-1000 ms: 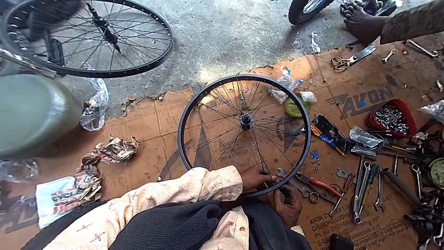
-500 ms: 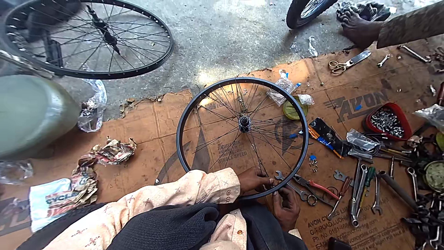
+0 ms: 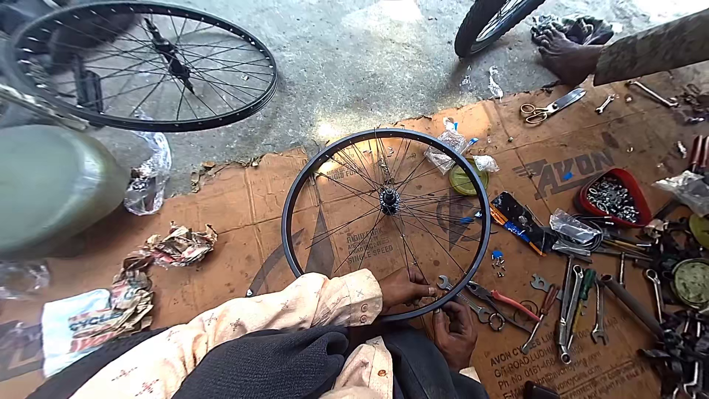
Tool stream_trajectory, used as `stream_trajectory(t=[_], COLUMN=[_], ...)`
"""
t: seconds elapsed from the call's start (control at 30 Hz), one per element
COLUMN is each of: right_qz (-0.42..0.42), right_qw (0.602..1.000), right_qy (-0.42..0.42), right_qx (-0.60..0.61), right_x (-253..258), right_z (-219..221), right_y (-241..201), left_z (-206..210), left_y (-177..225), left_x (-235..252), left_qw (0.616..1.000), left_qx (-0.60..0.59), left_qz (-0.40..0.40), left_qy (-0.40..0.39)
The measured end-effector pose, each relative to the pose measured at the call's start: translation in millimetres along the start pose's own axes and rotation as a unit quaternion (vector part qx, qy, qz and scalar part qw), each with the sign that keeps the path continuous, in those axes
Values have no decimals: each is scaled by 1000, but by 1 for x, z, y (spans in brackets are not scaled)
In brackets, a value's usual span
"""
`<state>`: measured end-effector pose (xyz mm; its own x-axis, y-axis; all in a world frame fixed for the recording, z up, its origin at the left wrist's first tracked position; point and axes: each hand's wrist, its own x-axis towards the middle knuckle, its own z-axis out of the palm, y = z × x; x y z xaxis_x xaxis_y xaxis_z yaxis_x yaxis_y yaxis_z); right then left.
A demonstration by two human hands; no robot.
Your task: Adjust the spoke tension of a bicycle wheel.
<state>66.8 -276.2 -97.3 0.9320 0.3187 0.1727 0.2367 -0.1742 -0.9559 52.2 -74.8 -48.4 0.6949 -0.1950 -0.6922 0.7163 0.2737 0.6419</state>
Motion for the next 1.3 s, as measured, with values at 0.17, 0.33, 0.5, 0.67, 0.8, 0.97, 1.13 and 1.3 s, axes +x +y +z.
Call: stream_trajectory(t=[0.17,0.33,0.5,0.67,0.8,0.97,1.13,1.3], right_qz=[-5,-5,-14,-15,-13,11,-3,14], right_qw=[1000,1000,1000,1000,1000,1000,1000,1000], right_qy=[1,3,-8,4,4,1,7,10], right_qx=[-8,-16,-8,-25,-18,-5,-6,24], right_x=[-1,-1,-2,-1,-1,-3,-3,-5], right_z=[0,0,0,3,0,2,2,4], right_y=[-1,0,3,0,0,1,2,3], left_z=[0,0,0,0,2,4,6,10], left_y=[-2,-3,-4,-7,-5,-2,-5,-12], left_x=[0,1,1,1,3,2,4,11], left_qw=[1000,1000,1000,1000,1000,999,1000,994], left_qx=[5,8,9,14,30,38,18,104], left_qz=[2,2,-1,-3,-1,2,22,20], left_qy=[0,-1,4,6,2,5,-9,33])
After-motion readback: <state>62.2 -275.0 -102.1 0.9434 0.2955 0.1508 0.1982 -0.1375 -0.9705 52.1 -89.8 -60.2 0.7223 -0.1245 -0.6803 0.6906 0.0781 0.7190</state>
